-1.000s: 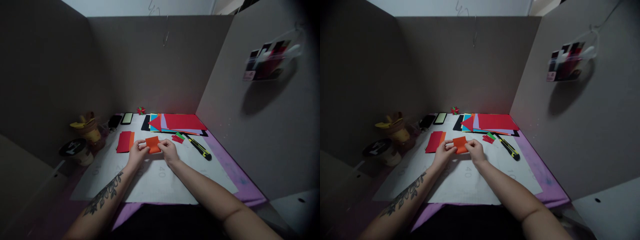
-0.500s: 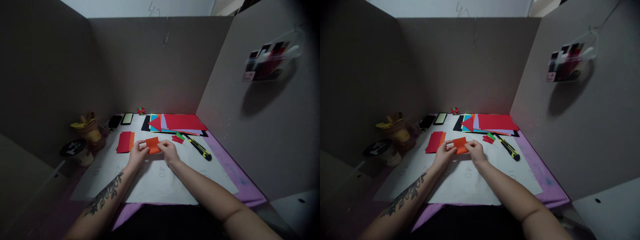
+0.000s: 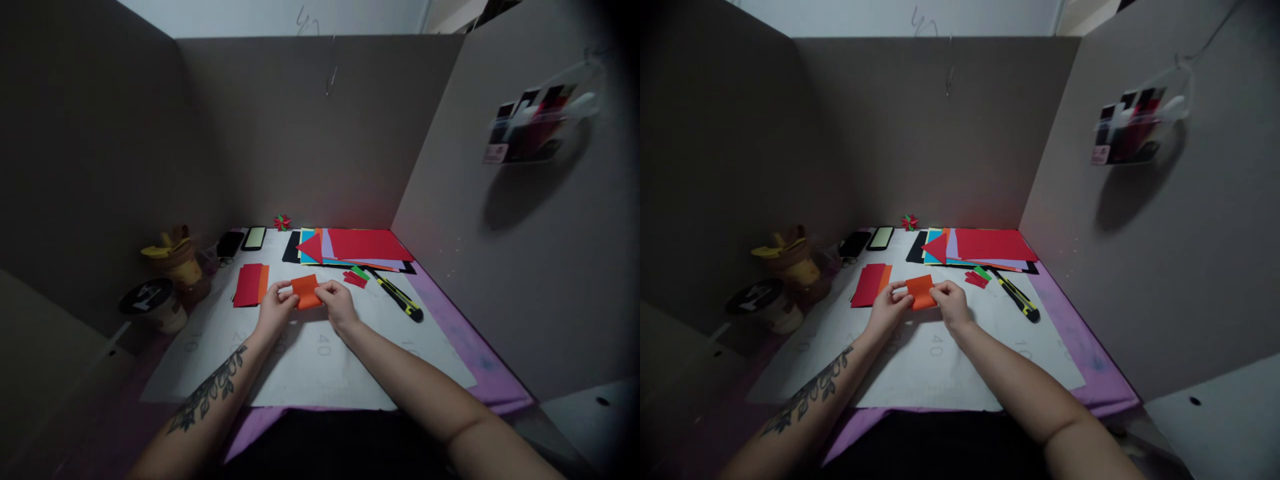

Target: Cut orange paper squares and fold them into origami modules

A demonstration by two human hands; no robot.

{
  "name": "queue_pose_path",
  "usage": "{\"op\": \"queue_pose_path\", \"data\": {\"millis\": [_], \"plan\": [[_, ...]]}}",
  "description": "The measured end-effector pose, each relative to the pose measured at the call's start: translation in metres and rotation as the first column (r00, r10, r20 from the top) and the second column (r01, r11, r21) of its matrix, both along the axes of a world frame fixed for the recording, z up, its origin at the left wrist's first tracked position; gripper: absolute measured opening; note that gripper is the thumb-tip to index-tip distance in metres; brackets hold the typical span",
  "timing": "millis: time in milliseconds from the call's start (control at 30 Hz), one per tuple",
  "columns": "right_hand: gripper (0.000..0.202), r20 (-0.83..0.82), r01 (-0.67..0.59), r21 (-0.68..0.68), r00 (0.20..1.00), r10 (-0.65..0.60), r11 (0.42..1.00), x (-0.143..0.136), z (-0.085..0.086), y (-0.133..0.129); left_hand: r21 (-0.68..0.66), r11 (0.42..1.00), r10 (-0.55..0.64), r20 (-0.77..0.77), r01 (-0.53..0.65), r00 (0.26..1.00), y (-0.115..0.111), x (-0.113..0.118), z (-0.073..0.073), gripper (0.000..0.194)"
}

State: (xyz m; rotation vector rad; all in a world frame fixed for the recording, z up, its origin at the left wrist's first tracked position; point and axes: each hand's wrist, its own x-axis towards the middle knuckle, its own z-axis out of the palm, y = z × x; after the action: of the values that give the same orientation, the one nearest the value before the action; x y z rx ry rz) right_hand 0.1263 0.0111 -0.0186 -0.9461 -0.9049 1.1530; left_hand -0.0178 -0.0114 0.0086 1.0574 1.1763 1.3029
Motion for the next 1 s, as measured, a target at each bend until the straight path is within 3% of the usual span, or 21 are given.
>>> {"op": "queue_pose_path", "data": {"millis": [267,433,700,867,1000], "plan": [[0.014,-0.045,-0.004,0.028,0.999,0.006,1.0,-0.002,-0.002,0.001,0.031,1.0,-0.002,-0.048,0.004,0.999,-0.001,0.0,0.001,0.05],[0.026,-0.106,-0.031,0.019,0.994,0.033,0.999,-0.001,-0.001,0.002,0.005,1.0,0.006,-0.041,-0.006,0.999,0.001,0.0,-0.002,0.051],[0.021,0.237,-0.016,0.088,0.972,-0.005,0.996,0.006,-0.003,-0.001,-0.142,0.989,-0.032,0.036,0.036,0.999,0.007,-0.007,-0.012,0.055],[0.023,0.177,-0.061,-0.014,0.982,0.062,0.998,0.008,0.002,-0.004,-0.195,0.978,-0.059,0.097,0.077,0.994,0.006,-0.008,-0.011,0.053],[0.024,0.125,-0.076,-0.078,0.988,0.086,0.994,0.008,0.004,-0.004,-0.21,0.971,-0.087,0.115,0.11,0.989,0.007,-0.01,-0.013,0.041]]}}
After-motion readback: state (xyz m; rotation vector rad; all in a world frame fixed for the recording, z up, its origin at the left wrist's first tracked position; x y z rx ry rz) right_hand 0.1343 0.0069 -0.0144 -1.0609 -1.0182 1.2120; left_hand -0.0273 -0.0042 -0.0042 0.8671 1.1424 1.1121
